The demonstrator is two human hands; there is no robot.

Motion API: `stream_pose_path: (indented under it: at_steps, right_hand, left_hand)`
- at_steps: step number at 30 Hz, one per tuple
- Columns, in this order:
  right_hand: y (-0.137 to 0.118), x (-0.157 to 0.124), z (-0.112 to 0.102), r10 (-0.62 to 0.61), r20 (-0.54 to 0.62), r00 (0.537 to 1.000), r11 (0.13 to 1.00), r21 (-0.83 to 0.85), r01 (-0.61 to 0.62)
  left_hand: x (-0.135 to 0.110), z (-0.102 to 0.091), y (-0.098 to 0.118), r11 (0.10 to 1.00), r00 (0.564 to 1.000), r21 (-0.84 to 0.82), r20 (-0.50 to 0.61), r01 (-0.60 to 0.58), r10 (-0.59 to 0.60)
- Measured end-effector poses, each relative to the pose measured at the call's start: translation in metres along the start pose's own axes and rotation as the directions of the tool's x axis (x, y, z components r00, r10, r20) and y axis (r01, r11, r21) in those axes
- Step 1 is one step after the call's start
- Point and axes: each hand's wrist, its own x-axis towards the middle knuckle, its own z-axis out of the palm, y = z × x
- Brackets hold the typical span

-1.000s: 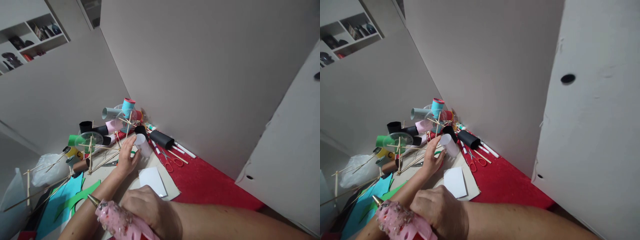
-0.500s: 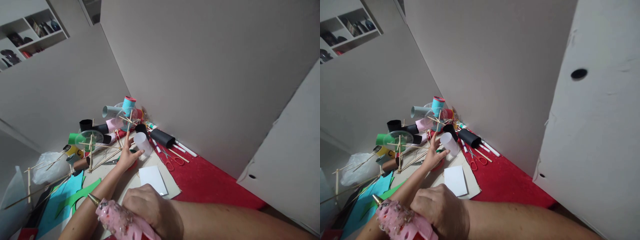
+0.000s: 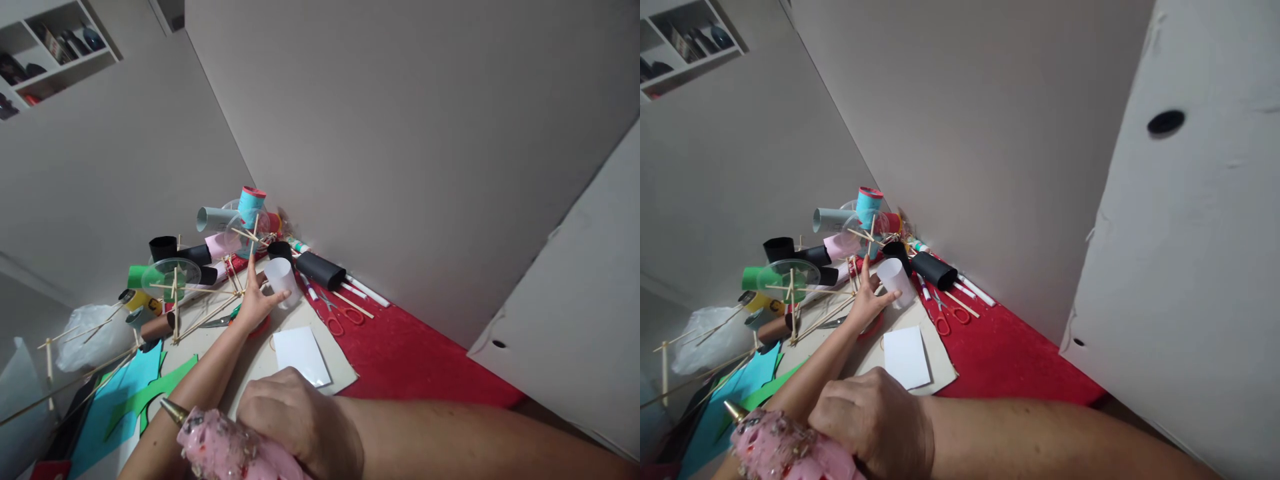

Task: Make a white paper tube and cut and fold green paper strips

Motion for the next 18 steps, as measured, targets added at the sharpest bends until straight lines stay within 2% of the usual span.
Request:
stream_pose_path:
  at_steps: [7, 11, 14, 16, 18]
  right_hand:
    - [-0.001, 0.001, -0.001, -0.039, -0.104, 0.994, 0.998, 0.046, 0.044]
    - [0.000, 0.002, -0.001, 0.006, -0.017, 1.000, 1.000, 0.013, -0.006]
    - [-0.001, 0.000, -0.002, 0.039, 0.031, 0.999, 0.999, 0.020, -0.039]
    - [-0.001, -0.002, -0.005, 0.088, 0.036, 0.995, 0.994, 0.065, -0.090]
    - [-0.003, -0.004, -0.008, 0.218, 0.036, 0.975, 0.969, 0.113, -0.221]
  left_hand:
    - [-0.002, 0.001, -0.002, 0.997, 0.999, -0.060, 0.010, 0.053, -0.052]
    - [-0.002, 0.002, 0.000, 0.993, 0.998, -0.107, 0.010, 0.059, -0.058]
    - [-0.001, 0.001, 0.005, 0.979, 0.995, -0.190, -0.059, 0.067, -0.079]
    - [-0.001, -0.003, 0.009, 0.936, 0.976, -0.333, -0.140, 0.114, -0.169]
    - [-0.004, -0.011, 0.015, 0.856, 0.942, -0.488, -0.174, 0.173, -0.289]
